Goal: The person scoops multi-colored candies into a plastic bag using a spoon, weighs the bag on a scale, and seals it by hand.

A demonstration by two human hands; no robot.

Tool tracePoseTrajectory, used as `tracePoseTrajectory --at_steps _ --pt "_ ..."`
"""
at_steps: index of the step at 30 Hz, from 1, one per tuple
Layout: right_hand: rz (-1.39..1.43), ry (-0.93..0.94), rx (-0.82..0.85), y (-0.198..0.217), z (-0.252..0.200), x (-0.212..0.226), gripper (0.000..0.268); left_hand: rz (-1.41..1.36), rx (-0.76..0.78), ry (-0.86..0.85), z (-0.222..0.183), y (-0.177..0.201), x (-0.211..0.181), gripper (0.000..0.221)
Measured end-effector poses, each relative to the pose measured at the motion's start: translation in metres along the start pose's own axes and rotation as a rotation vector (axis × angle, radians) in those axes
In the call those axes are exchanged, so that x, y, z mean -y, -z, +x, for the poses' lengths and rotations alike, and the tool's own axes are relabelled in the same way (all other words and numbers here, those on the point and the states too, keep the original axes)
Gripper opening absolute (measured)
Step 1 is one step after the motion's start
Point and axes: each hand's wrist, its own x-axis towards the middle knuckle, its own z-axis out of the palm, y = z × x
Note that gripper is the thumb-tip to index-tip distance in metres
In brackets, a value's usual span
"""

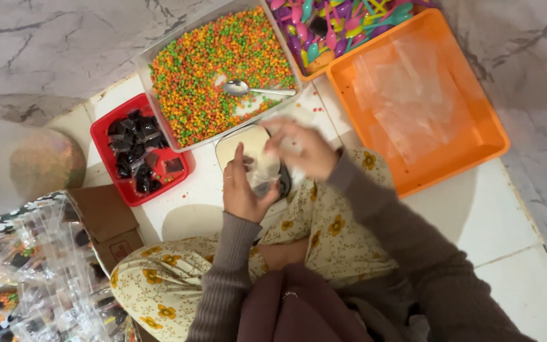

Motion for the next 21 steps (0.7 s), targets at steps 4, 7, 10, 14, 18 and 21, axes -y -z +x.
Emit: tracePoseTrajectory --at_steps 4,7,10,14,18,21 --pt "-0.019 -0.089 -0.141 0.053 0.054 -0.129 0.037 -0.001 -0.030 0.103 -0.019 0.024 0.018 0.104" --pt "-0.183 -0.128 -0.392 0.086 0.088 -0.257 0.032 0.086 0.030 0.106 -0.037 0.042 0.027 0.099" --pt "-0.458 -0.323 -0.392 0.103 0.111 -0.329 0.030 0.111 0.107 0.256 -0.054 0.054 0.035 0.103" --pt "-0.782 -0.842 -0.252 0.082 0.129 -0.243 0.018 0.133 0.117 0.307 -0.073 0.062 0.049 0.103" --pt "-0.353 -1.199 -0.468 0.068 0.147 -0.171 0.037 0.149 0.137 0.382 -0.082 0.068 0.055 0.104" --pt "-0.630 -1.071 -0.399 0.064 0.142 -0.195 0.023 0.129 0.140 0.361 -0.080 0.066 0.056 0.102"
